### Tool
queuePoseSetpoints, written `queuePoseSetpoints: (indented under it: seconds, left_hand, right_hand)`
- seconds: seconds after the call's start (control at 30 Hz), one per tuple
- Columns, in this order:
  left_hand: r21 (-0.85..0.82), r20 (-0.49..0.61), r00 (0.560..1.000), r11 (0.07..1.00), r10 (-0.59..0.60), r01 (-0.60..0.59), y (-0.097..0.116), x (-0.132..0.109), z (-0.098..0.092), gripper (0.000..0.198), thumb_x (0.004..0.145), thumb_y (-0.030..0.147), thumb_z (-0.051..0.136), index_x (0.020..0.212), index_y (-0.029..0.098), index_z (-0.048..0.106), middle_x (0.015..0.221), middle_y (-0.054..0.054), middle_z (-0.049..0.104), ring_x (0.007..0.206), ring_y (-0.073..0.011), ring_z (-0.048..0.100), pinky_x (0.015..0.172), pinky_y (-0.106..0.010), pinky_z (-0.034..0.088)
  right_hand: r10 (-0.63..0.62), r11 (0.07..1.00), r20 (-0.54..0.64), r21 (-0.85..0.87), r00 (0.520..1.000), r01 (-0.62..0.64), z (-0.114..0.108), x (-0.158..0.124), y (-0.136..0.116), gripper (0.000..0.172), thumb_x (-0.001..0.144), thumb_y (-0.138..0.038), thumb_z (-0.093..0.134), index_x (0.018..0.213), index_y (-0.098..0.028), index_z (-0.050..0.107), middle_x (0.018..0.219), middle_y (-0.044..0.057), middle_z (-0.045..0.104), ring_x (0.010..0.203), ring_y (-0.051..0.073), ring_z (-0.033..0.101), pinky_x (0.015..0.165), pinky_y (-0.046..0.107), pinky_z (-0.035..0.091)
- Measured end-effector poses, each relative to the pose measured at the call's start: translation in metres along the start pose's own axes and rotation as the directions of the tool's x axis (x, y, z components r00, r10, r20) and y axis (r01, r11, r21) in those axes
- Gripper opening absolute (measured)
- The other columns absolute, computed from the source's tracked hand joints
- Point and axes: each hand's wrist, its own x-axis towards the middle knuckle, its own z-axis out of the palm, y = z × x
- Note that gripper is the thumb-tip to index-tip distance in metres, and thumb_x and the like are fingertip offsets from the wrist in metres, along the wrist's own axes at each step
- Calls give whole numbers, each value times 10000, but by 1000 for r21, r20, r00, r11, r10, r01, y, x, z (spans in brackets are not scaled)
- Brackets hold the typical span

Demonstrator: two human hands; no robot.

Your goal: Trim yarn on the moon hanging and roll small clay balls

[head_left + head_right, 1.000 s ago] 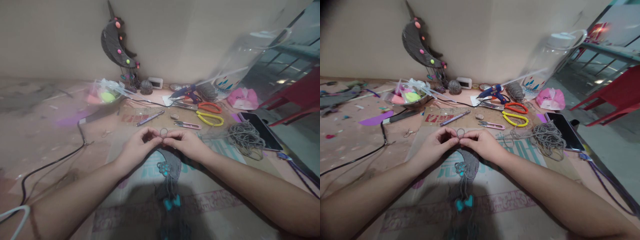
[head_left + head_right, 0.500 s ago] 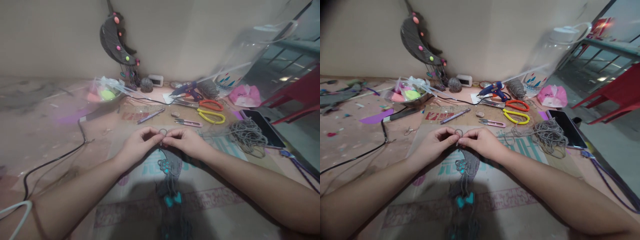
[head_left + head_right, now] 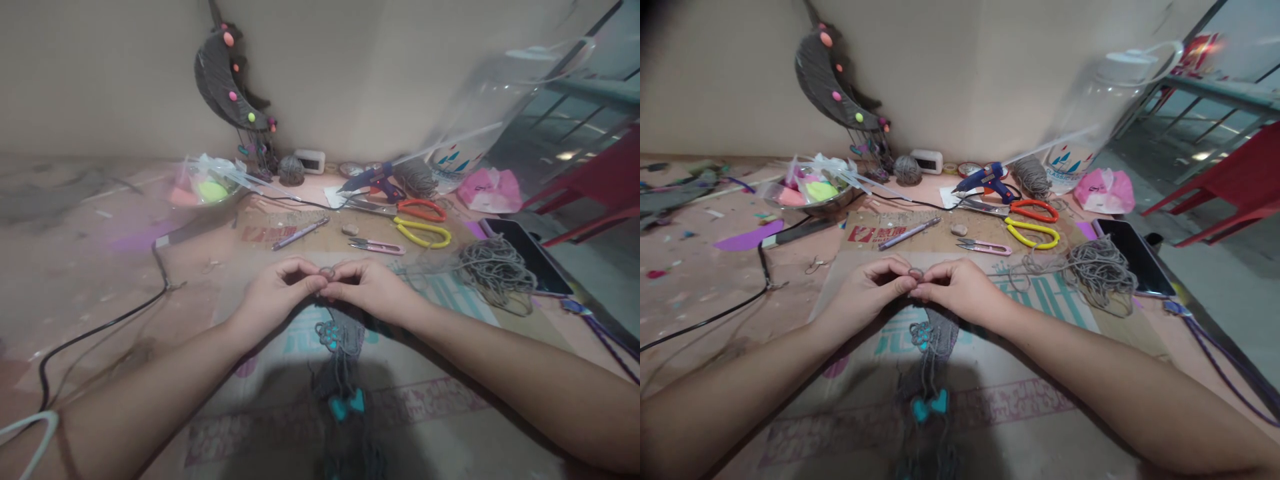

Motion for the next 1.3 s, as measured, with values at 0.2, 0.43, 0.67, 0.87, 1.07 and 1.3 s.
queuePoseSetpoints:
  seconds: [0.2, 0.43, 0.67, 0.87, 1.07, 1.3]
  left_hand:
    - [23, 39, 998, 999, 39, -40, 0, 2, -3, 340, 865, 500, 634, 911, 183, 747, 894, -56, 750, 879, -206, 677, 850, -326, 525]
    - [10, 74, 997, 1000, 28, -29, -6, 1, -3, 348, 841, 480, 691, 1039, 195, 717, 1056, -69, 745, 984, -214, 673, 905, -335, 510]
    - [138, 137, 988, 986, 69, -88, -4, 0, -3, 316, 878, 494, 627, 907, 201, 742, 962, -54, 759, 949, -221, 669, 897, -334, 497]
    - [22, 92, 993, 997, -72, 70, 1, 0, -2, 413, 803, 586, 670, 840, 183, 755, 872, -56, 758, 844, -221, 665, 803, -323, 504]
    - [-122, 155, 977, 979, -144, 164, 7, -1, -3, 348, 742, 529, 759, 783, 183, 754, 813, -25, 743, 778, -174, 647, 778, -278, 484]
    - [-97, 155, 978, 983, -139, 156, -2, -2, -4, 317, 779, 490, 749, 815, 176, 732, 912, -45, 753, 885, -202, 672, 834, -299, 495]
  right_hand:
    - [-16, 1000, 50, 3, 999, 16, -3, 0, -1, 166, 778, -302, 696, 699, -157, 708, 698, 10, 675, 657, 123, 569, 659, 273, 448]
    - [-19, 999, -29, 44, 999, 20, -6, 0, -2, 265, 774, -395, 712, 663, -156, 675, 644, -4, 610, 627, 115, 516, 612, 269, 412]
    - [-117, 986, -142, 98, 983, 132, -4, -2, -2, 230, 790, -390, 706, 737, -166, 690, 720, 12, 640, 699, 145, 567, 691, 301, 461]
    - [-260, 962, -222, -146, 940, 231, 0, -7, -3, 174, 806, -344, 701, 742, -187, 742, 715, 28, 668, 715, 167, 591, 725, 323, 457]
    - [-282, 955, -215, -156, 935, 253, 0, -8, -3, 167, 822, -333, 692, 746, -193, 744, 737, 36, 683, 740, 175, 601, 740, 331, 453]
    - [-150, 985, -189, 51, 970, 163, 1, -6, -1, 244, 794, -410, 712, 776, -168, 746, 730, 28, 657, 712, 157, 574, 680, 306, 448]
